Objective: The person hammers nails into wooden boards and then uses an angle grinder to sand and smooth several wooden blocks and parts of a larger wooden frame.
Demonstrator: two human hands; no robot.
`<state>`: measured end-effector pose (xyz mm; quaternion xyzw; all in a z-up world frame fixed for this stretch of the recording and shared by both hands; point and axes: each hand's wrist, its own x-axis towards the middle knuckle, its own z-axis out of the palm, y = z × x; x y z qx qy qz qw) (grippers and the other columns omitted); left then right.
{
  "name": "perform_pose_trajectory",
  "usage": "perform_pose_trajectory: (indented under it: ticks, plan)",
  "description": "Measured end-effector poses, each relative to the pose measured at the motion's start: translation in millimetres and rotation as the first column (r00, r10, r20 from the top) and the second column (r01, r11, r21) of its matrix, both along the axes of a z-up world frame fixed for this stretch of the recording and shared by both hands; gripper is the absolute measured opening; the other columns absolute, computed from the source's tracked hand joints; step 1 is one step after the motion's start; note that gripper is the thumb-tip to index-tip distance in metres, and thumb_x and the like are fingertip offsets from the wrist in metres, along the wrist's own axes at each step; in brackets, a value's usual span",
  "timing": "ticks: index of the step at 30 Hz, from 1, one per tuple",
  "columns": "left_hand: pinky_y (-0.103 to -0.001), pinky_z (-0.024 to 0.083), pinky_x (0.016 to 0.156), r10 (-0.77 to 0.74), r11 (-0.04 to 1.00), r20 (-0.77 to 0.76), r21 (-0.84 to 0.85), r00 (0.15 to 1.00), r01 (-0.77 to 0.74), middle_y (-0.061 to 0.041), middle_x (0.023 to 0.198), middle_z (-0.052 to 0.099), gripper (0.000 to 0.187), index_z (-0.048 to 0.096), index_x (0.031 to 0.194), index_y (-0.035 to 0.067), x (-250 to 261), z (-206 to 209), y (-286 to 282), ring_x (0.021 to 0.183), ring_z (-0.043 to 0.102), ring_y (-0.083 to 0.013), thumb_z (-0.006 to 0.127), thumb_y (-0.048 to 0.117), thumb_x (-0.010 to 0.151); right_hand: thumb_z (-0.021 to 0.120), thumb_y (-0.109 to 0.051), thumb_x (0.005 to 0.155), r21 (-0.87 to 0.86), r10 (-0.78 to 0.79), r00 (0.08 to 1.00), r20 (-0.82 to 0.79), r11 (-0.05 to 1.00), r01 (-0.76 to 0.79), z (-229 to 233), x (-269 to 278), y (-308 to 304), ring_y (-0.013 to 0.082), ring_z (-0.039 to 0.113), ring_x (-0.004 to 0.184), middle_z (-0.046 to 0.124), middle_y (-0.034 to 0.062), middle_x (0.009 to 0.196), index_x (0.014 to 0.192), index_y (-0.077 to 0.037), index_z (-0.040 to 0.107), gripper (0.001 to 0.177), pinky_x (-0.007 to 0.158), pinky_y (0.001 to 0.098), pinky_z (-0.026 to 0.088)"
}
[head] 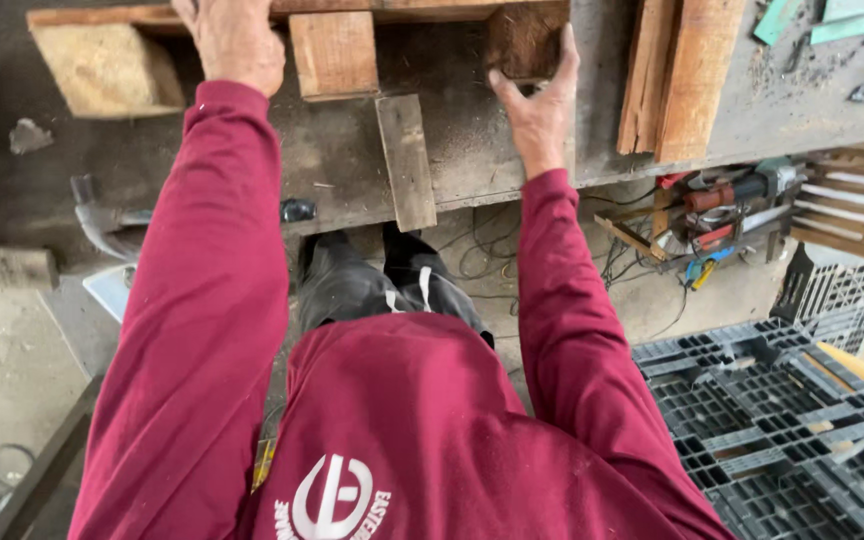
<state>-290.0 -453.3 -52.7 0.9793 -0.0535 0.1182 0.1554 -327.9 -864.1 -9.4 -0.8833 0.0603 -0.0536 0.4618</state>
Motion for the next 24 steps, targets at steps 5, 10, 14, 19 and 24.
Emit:
perform_pose_trajectory:
  ticks: [5, 10, 14, 19, 24]
  plan:
    - [-0.058, 0.03, 0.105, -0.01, 0.998, -0.027, -0.058, 1.0, 0.009, -0.011, 0.111, 0.064, 0.033, 0.071, 0.106, 0.009, -20, 43, -12, 0.119, 0.051, -0.0337, 0.068, -0.003, 0.075, 0.09, -0.016, 0.087, 0.144, -0.034, 0.999, 0.021, 0.989, 0.03, 10, -7, 11, 0.0341, 0.036, 0.153, 0.033, 0.0183, 0.16, 0.164, -0.013, 0.023, 0.102, 0.123, 0.0524, 0.04]
    - [-0.054, 0.028, 0.105, -0.164, 0.972, -0.01, -0.171, 0.986, 0.16, -0.008, 0.117, 0.066, 0.04, 0.072, 0.111, 0.009, -71, 70, -7, 0.122, 0.051, -0.0322, 0.063, -0.006, 0.075, 0.095, -0.015, 0.086, -0.19, -0.041, 0.992, 0.118, 0.98, 0.064, 45, -83, -6, 0.0248, 0.044, 0.138, 0.043, 0.0081, 0.146, 0.167, -0.017, 0.023, 0.109, 0.125, 0.0442, 0.039]
    - [-0.054, 0.029, 0.11, -0.11, 0.993, -0.078, -0.041, 0.991, 0.107, -0.003, 0.111, 0.067, 0.031, 0.071, 0.102, 0.013, -91, 61, -39, 0.114, 0.051, -0.0291, 0.062, -0.006, 0.08, 0.091, -0.012, 0.088, -0.165, -0.055, 0.996, 0.072, 0.984, 0.066, 31, -117, -10, 0.032, 0.04, 0.143, 0.037, 0.0146, 0.15, 0.167, -0.008, 0.016, 0.109, 0.13, 0.048, 0.033]
    - [-0.053, 0.03, 0.11, -0.163, 0.986, -0.006, -0.044, 0.987, 0.162, -0.006, 0.109, 0.065, 0.027, 0.067, 0.106, 0.009, -108, 60, -23, 0.123, 0.052, -0.0285, 0.062, -0.006, 0.085, 0.09, -0.013, 0.093, -0.188, 0.024, 0.999, -0.035, 0.982, -0.03, 3, -129, -20, 0.033, 0.038, 0.146, 0.033, 0.0182, 0.155, 0.166, -0.005, 0.01, 0.109, 0.128, 0.0489, 0.036]
    - [-0.054, 0.032, 0.111, -0.107, 0.993, -0.023, 0.045, 0.994, 0.108, -0.004, 0.107, 0.066, 0.035, 0.071, 0.108, 0.012, -121, 56, 7, 0.116, 0.053, -0.0303, 0.063, -0.007, 0.08, 0.095, -0.02, 0.09, -0.078, 0.032, 0.999, -0.011, 0.996, -0.033, -28, -147, 12, 0.0379, 0.038, 0.146, 0.031, 0.0201, 0.153, 0.162, -0.01, 0.009, 0.112, 0.126, 0.0497, 0.034]
